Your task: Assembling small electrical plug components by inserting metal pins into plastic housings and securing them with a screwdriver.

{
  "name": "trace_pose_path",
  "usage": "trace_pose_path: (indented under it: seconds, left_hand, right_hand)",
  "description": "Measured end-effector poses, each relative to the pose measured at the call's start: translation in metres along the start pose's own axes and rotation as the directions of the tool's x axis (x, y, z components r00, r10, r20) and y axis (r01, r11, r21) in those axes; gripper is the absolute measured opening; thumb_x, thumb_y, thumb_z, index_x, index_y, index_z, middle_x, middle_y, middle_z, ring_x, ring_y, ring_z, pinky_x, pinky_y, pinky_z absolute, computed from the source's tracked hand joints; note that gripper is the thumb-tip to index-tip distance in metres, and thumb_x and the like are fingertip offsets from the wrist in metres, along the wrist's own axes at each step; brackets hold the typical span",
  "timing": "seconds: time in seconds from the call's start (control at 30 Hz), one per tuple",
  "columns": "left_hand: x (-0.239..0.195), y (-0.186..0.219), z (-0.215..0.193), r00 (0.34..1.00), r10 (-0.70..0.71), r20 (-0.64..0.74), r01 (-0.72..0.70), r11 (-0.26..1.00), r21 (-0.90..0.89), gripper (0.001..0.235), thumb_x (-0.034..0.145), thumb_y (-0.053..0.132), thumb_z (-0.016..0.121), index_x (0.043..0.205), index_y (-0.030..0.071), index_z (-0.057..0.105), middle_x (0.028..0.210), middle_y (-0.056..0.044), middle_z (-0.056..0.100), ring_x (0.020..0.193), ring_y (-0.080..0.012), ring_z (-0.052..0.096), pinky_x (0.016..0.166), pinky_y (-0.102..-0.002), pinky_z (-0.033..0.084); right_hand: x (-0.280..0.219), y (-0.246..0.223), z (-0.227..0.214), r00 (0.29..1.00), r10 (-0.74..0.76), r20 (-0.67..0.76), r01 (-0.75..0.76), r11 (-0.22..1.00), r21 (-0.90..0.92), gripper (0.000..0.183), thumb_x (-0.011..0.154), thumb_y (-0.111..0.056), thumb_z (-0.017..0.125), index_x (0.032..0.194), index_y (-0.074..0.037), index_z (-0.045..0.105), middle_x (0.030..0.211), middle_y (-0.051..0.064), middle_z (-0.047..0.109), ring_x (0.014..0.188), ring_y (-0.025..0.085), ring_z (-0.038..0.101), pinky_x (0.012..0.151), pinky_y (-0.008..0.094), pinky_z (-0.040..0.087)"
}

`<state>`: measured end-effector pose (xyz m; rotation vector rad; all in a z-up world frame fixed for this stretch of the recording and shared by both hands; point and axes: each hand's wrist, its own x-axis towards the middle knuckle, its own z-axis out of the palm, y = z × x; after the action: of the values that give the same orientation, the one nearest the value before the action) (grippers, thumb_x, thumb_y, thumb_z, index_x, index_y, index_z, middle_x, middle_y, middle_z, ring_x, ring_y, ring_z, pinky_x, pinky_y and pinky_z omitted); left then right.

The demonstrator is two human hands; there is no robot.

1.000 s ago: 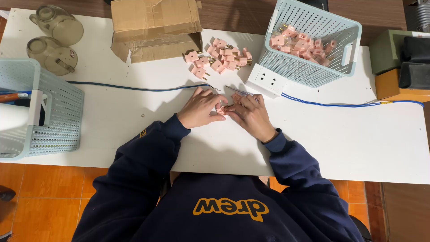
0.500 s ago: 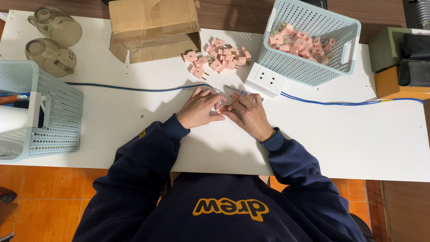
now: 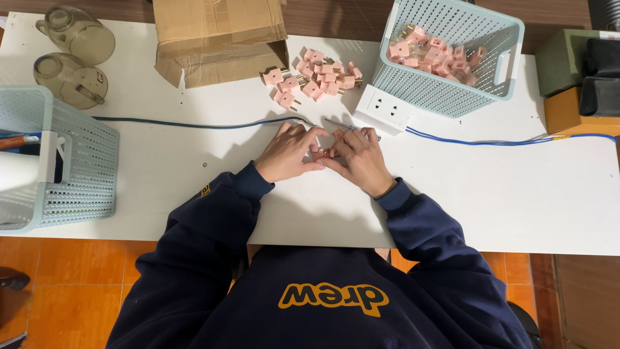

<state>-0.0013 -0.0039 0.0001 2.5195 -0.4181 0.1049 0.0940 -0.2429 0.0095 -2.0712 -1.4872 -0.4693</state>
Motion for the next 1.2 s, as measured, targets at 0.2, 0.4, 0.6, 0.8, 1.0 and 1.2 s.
trace_pose_path:
  seconds: [0.2,0.4,0.6,0.8,1.0,1.2]
  left_hand:
    - [0.001,-0.004,-0.006,0.992,0.063,-0.111,-0.058,0.997,0.048,0.103,0.071,0.058,0.103,0.153,0.016,0.057,0.122,-0.004,0.076,0.116,-0.0312,0.063,0.1,-0.05,0.041]
    - [-0.007,-0.042,-0.044,0.984,-0.005,-0.181,0.032,0.989,0.142,0.062,0.091,0.039,0.102,0.131,0.018,0.059,0.136,0.007,0.07,0.134,-0.0286,0.056,0.103,-0.044,0.035]
    - [-0.005,-0.034,-0.039,0.998,0.011,-0.067,-0.005,0.996,0.089,0.064,0.091,0.029,0.099,0.139,0.016,0.058,0.14,0.003,0.076,0.133,-0.028,0.057,0.101,-0.047,0.038]
    - [-0.007,-0.035,-0.032,0.998,0.028,-0.048,-0.024,0.996,0.087,0.049,0.105,0.023,0.088,0.143,0.017,0.058,0.12,0.007,0.076,0.123,-0.0251,0.062,0.098,-0.045,0.037]
    - [0.0,-0.023,-0.022,0.98,0.098,-0.174,-0.098,0.995,0.005,0.044,0.105,0.021,0.092,0.135,0.015,0.061,0.121,0.005,0.08,0.116,-0.0217,0.072,0.093,-0.042,0.038]
    - [0.004,0.011,0.009,0.969,-0.002,-0.246,-0.029,0.992,-0.12,0.043,0.105,0.027,0.09,0.135,0.019,0.061,0.119,0.008,0.083,0.113,-0.0239,0.066,0.102,-0.041,0.038]
  right_hand:
    - [0.007,-0.006,-0.022,1.0,0.025,-0.009,-0.024,0.989,0.146,0.036,0.102,-0.047,0.091,0.107,-0.014,0.08,0.092,0.008,0.06,0.091,0.032,0.066,0.097,0.049,0.043]
    - [-0.004,0.015,-0.025,0.997,-0.022,0.078,0.019,0.999,0.043,0.037,0.109,-0.044,0.089,0.128,-0.012,0.085,0.112,0.004,0.068,0.104,0.027,0.062,0.1,0.045,0.037]
    - [-0.007,0.021,-0.027,0.977,-0.101,0.189,0.108,0.994,-0.027,0.047,0.11,-0.05,0.085,0.136,-0.011,0.081,0.115,0.005,0.066,0.104,0.028,0.066,0.096,0.043,0.038]
    - [-0.011,0.026,-0.019,0.97,-0.066,0.236,0.073,0.997,-0.02,0.044,0.111,-0.05,0.082,0.138,-0.015,0.08,0.115,0.005,0.065,0.104,0.028,0.065,0.098,0.043,0.038]
    - [-0.004,0.017,-0.026,0.976,-0.069,0.206,0.067,0.998,0.018,0.044,0.11,-0.046,0.081,0.137,-0.012,0.081,0.109,0.006,0.065,0.108,0.032,0.068,0.098,0.044,0.04]
    - [0.005,0.021,-0.039,0.998,0.058,0.009,-0.056,0.985,-0.163,0.038,0.122,-0.037,0.08,0.132,0.0,0.08,0.109,0.01,0.072,0.09,0.032,0.065,0.082,0.041,0.046]
